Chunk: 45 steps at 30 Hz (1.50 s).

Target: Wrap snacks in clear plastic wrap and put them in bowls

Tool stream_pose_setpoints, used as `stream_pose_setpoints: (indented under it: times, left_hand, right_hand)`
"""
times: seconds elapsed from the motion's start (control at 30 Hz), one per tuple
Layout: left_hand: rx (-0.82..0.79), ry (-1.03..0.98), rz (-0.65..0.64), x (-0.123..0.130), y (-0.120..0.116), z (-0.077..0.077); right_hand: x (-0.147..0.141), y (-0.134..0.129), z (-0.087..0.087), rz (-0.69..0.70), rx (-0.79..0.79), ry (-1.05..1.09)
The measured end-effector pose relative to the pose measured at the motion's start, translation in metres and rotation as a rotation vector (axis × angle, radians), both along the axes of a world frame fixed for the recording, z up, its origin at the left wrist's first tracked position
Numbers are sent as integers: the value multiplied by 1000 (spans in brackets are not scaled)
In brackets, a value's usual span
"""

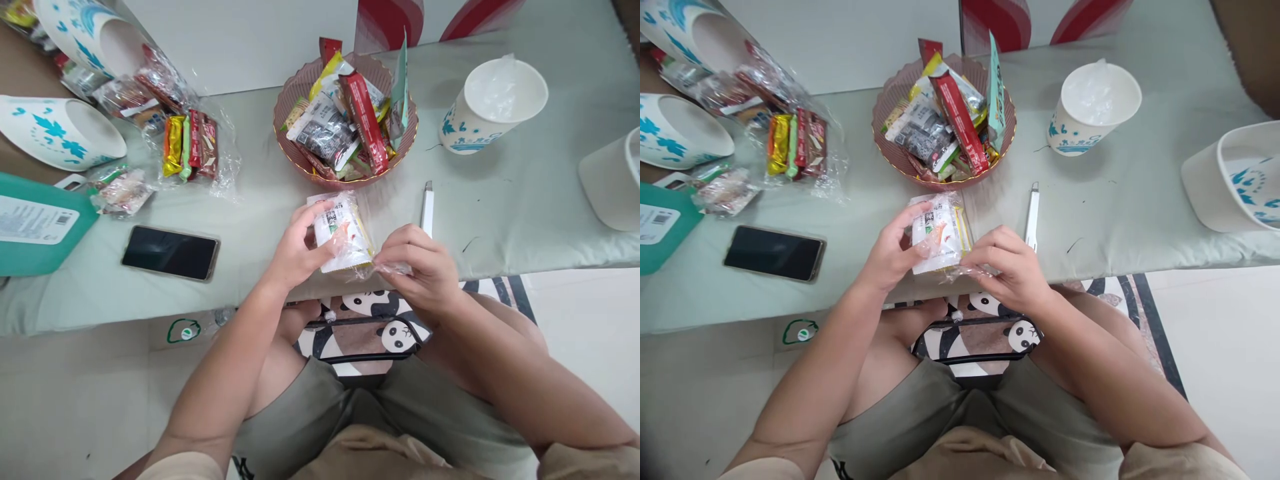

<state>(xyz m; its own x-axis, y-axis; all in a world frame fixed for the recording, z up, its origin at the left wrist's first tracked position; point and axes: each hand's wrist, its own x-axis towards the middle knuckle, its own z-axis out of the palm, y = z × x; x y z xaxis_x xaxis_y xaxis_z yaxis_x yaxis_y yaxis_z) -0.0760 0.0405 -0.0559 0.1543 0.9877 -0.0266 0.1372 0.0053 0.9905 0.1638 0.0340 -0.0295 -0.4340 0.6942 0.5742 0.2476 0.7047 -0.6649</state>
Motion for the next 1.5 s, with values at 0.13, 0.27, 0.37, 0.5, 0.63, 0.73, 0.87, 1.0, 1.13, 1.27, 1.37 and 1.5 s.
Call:
stream_pose_setpoints:
  times: [0.13,0.27,0.37,0.5,0.63,0.73,0.87,1.0,1.13,1.27,1.37,1.5]
  left_hand:
    - [58,149,-3,10,-4,1]
    - [122,254,-28,17,-8,6]
    - [109,320,-46,20,-11,11]
    - [84,317,-94,16,-12,12]
    - [72,231,-223,6,-11,10]
    - [61,282,-260,5,-12,10]
    - [107,401,-188,10,-14,13]
    - [117,360,-160,15,-13,14]
    - [137,368,-68,21,-13,12]
    - [173,413,15,27,-13,10]
    - [219,432,57,30,-12,9]
    - [218,409,61,29,-9,7]
  right_hand:
    - [-4,3,-8,-20,10,-31]
    - [-10,3,-11,69,-48,-41]
    - [-14,1,-9,14,-138,-30]
    - [-15,-1,-7,8,-267,-9]
    - [-17,-1,-6,48,-385,31]
    - [-20,-4,-4,-14,-585,59]
    - [-25,-6,-1,-93,-846,90]
    - [-23,-5,5,-42,-887,56]
    - [-5,3,12,-190,-614,-79]
    - [28,21,7,-676,-318,-357]
    - [46,30,0,-831,-414,-622]
    - [50,34,1,-752,-559,-766]
